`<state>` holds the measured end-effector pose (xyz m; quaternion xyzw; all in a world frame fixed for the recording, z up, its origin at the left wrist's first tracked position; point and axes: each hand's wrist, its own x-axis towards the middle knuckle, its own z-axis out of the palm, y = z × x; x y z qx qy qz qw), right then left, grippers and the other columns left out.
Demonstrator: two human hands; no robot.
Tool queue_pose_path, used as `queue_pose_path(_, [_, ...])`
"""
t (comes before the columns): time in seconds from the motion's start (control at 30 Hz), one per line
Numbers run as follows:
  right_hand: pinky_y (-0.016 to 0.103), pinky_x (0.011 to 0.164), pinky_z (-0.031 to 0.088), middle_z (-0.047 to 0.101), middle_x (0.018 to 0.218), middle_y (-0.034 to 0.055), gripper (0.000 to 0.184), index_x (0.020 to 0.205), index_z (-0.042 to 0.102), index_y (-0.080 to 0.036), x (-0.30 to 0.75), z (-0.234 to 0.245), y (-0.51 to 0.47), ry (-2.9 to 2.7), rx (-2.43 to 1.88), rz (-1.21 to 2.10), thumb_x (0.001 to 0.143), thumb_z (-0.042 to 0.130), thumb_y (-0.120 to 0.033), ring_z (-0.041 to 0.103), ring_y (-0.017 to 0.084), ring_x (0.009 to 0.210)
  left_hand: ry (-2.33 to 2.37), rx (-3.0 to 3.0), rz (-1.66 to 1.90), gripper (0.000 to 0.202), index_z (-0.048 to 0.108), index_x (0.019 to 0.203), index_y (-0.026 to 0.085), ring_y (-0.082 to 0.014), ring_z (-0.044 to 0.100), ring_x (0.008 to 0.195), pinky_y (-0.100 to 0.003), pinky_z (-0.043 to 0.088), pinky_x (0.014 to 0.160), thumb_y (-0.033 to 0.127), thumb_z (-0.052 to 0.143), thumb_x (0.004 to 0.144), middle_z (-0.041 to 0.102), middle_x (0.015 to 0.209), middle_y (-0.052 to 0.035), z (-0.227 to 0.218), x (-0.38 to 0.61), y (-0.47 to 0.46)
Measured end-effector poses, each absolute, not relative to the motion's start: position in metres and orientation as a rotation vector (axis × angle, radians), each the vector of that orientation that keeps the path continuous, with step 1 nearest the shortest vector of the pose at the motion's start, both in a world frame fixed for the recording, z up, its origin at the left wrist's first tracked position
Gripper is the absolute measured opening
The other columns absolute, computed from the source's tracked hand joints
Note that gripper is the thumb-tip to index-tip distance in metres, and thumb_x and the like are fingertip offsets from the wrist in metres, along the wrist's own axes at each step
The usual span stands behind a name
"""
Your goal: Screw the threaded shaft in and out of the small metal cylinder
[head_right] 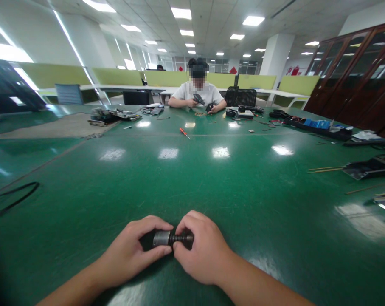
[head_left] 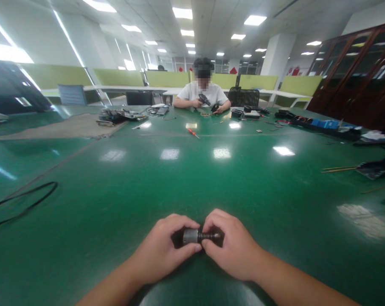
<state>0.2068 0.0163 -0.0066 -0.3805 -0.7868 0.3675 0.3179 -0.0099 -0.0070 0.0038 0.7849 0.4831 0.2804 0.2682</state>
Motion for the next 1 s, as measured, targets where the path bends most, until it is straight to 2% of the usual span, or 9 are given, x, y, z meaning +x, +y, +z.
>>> queue_pose_path(0.7, [0.027,0.070,0.040,0.061,0.084,-0.0010,0.015,0.081,0.062,-0.020,0.2057,-0.0047,0.0157,-2.073,-1.013,0.952,0.072,0.065,-0.008,0.056,0.016,0.081,1.302,2.137,0.761,0.021,0.070,0.103,0.028,-0.0169,0.067,0.084,-0.026,0.047,0.077,0.034,0.076,0.083,0.072,0.093,0.0031,0.0026,-0.0110,-0.0078])
queue_pose_path(1.0, [0.028,0.070,0.040,0.061,0.084,-0.0005,0.016,0.081,0.062,-0.020,0.2063,-0.0043,0.0151,-2.079,-1.018,0.952,0.072,0.064,-0.008,0.056,0.017,0.081,1.307,2.133,0.750,0.021,0.070,0.103,0.026,-0.0189,0.066,0.085,-0.028,0.047,0.076,0.035,0.075,0.084,0.073,0.093,0.0004,0.0053,-0.0100,-0.0077])
